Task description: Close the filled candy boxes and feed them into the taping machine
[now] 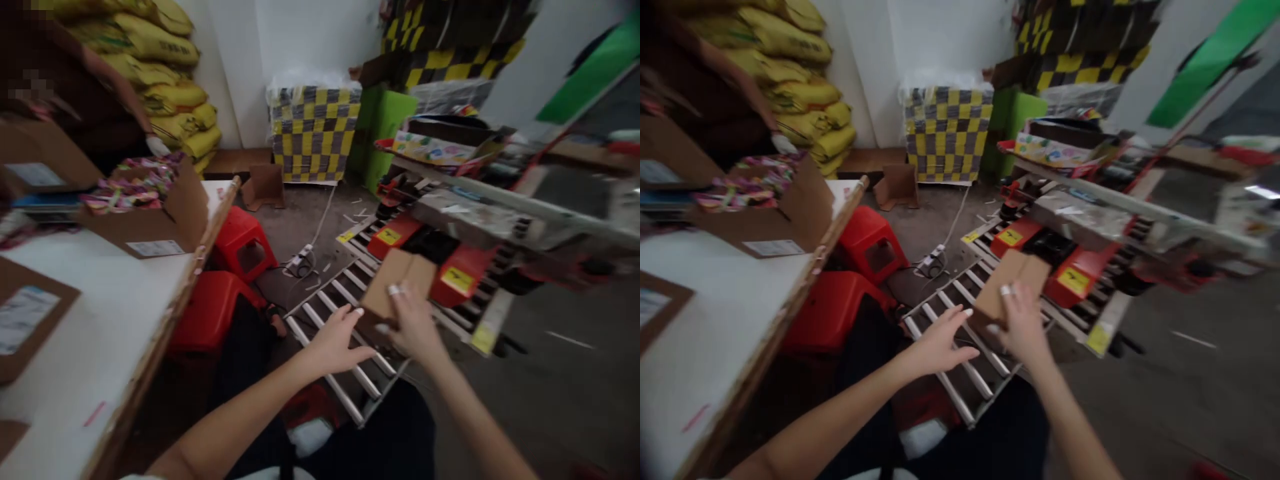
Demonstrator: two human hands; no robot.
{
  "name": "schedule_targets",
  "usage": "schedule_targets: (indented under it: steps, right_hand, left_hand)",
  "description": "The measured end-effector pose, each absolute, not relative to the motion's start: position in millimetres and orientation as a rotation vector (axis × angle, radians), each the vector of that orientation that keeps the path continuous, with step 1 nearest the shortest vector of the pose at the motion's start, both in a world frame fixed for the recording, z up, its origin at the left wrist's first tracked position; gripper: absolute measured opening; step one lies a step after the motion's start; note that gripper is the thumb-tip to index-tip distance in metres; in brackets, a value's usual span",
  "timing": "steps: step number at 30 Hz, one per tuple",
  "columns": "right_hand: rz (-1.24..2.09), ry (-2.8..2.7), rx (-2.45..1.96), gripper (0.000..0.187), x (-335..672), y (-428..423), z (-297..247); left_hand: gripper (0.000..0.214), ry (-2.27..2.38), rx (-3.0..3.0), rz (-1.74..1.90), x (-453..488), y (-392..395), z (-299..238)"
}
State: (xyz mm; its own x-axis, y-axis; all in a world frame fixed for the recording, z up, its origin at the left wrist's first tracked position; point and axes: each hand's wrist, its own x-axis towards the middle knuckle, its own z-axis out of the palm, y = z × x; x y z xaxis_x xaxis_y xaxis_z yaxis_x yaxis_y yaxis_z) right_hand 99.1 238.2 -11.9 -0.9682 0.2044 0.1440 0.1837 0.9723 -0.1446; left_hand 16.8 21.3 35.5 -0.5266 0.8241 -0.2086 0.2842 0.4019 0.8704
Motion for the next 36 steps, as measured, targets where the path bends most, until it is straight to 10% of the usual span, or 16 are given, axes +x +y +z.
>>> schedule_targets:
  steps: [11, 21, 36]
  right_hand:
    - [0.183, -2.585, -0.651, 0.066, 63, 248, -59]
    - [0.836, -2.718, -0.585, 0.042, 159, 149, -127]
    - [1.557, -2.617, -0.128, 0.036, 63, 20, -11]
  left_hand:
    - [0.043, 3.147, 0.248, 1.349, -142, -179, 32]
    - [0.03, 3.229, 0.276, -0.047, -299, -250, 81]
    - [0.028, 3.485, 0.358, 0.372, -123, -355, 150]
